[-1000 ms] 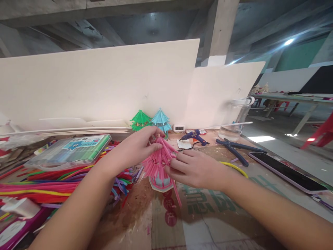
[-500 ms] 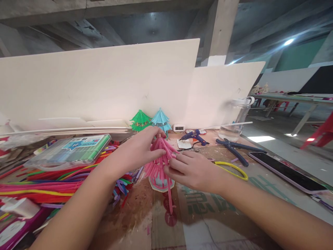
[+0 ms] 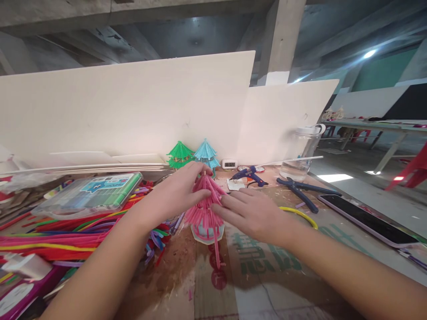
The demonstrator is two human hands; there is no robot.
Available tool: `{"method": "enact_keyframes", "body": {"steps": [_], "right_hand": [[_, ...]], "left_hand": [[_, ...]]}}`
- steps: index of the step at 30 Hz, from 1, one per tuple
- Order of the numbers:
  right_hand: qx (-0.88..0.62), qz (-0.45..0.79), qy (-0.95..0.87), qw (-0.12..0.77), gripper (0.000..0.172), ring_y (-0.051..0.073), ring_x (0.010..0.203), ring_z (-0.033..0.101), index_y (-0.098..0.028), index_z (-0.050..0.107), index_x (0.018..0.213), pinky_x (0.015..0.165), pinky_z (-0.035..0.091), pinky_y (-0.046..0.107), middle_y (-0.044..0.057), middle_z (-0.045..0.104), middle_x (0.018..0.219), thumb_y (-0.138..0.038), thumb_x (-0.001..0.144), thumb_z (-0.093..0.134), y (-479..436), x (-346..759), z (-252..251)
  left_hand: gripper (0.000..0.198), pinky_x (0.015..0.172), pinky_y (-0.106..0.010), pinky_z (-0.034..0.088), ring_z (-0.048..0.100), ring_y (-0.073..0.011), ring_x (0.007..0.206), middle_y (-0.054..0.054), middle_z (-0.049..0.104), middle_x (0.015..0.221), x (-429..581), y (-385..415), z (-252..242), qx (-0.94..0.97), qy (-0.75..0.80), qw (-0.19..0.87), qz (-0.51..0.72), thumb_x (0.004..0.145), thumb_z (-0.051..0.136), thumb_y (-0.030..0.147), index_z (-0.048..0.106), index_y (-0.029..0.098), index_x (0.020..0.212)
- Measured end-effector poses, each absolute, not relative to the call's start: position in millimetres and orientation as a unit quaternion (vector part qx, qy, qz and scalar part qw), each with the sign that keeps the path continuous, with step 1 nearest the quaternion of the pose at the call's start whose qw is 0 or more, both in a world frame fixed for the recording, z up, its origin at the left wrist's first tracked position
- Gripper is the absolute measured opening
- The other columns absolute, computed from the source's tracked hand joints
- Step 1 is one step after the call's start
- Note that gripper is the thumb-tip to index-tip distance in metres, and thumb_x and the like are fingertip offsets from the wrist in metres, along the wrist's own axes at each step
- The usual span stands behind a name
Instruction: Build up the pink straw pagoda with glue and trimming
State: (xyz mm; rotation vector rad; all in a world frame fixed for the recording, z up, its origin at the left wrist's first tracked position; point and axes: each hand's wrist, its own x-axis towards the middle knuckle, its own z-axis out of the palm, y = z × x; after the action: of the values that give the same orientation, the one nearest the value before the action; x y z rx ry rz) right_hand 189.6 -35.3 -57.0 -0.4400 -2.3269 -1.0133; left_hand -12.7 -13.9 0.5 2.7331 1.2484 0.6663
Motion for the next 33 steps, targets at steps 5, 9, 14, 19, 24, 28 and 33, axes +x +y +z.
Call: {"method": "enact_keyframes", "body": {"steps": [5, 9, 14, 19, 24, 28, 33], "right_hand": [[-0.21, -0.35, -0.842, 0.352, 0.022, 0.016, 0.069, 0.05, -0.011, 0.063, 0.096, 0.06, 0.036, 0.029, 0.005, 0.061, 0.072, -0.013, 0.093, 0.041, -32.3, 194.0, -53.8], [-0.207, -0.352, -0.855, 0.321, 0.023, 0.016, 0.068, 0.051, -0.011, 0.064, 0.099, 0.061, 0.036, 0.029, 0.005, 0.063, 0.076, -0.012, 0.093, 0.042, -30.3, 192.8, -55.4], [-0.198, -0.358, -0.86, 0.304, 0.026, 0.016, 0.064, 0.05, -0.011, 0.063, 0.099, 0.06, 0.034, 0.03, 0.005, 0.063, 0.073, -0.012, 0.094, 0.038, -30.6, 189.9, -57.9], [-0.217, -0.333, -0.859, 0.324, 0.02, 0.016, 0.068, 0.053, -0.011, 0.061, 0.091, 0.062, 0.035, 0.028, 0.006, 0.064, 0.076, -0.011, 0.092, 0.041, -28.3, 190.8, -57.4], [-0.226, -0.332, -0.862, 0.308, 0.019, 0.016, 0.07, 0.053, -0.012, 0.06, 0.093, 0.063, 0.035, 0.028, 0.006, 0.064, 0.079, -0.014, 0.094, 0.041, -25.7, 192.4, -58.2], [-0.211, -0.332, -0.866, 0.308, 0.022, 0.017, 0.07, 0.052, -0.011, 0.061, 0.096, 0.064, 0.035, 0.029, 0.006, 0.065, 0.081, -0.012, 0.094, 0.039, -26.8, 192.3, -59.9], [-0.211, -0.345, -0.863, 0.304, 0.025, 0.017, 0.069, 0.051, -0.01, 0.062, 0.098, 0.066, 0.037, 0.03, 0.007, 0.065, 0.079, -0.012, 0.094, 0.037, -27.9, 191.3, -61.0]], "left_hand": [[0.029, 0.08, -0.034, 0.043, 0.056, -0.0202, 0.09, -0.004, 0.058, 0.102, -16.0, -12.3, 5.4, 0.887, 0.409, 0.058, 0.205, 0.086, 0.05, 0.03, 0.052, 0.02, 0.113], [0.03, 0.08, -0.033, 0.043, 0.056, -0.02, 0.09, -0.005, 0.058, 0.103, -16.4, -10.8, 5.2, 0.887, 0.409, 0.058, 0.206, 0.085, 0.049, 0.029, 0.052, 0.02, 0.114], [0.029, 0.079, -0.033, 0.043, 0.056, -0.0199, 0.09, -0.004, 0.059, 0.102, -16.1, -9.9, 2.9, 0.89, 0.401, 0.053, 0.21, 0.085, 0.049, 0.028, 0.052, 0.021, 0.112], [0.028, 0.077, -0.032, 0.043, 0.057, -0.0197, 0.087, -0.004, 0.059, 0.098, -16.0, -10.9, 4.5, 0.887, 0.41, 0.052, 0.204, 0.085, 0.05, 0.029, 0.053, 0.02, 0.111], [0.028, 0.076, -0.032, 0.043, 0.057, -0.0196, 0.086, -0.003, 0.059, 0.097, -15.7, -10.7, 4.7, 0.887, 0.408, 0.053, 0.209, 0.084, 0.05, 0.03, 0.054, 0.021, 0.11], [0.027, 0.077, -0.032, 0.043, 0.057, -0.0194, 0.087, -0.003, 0.06, 0.099, -14.1, -10.1, 4.0, 0.884, 0.409, 0.059, 0.22, 0.083, 0.052, 0.029, 0.055, 0.021, 0.109], [0.028, 0.079, -0.032, 0.044, 0.058, -0.0197, 0.089, -0.003, 0.061, 0.101, -13.6, -9.3, 3.6, 0.879, 0.415, 0.059, 0.226, 0.082, 0.053, 0.029, 0.056, 0.021, 0.108]]}}
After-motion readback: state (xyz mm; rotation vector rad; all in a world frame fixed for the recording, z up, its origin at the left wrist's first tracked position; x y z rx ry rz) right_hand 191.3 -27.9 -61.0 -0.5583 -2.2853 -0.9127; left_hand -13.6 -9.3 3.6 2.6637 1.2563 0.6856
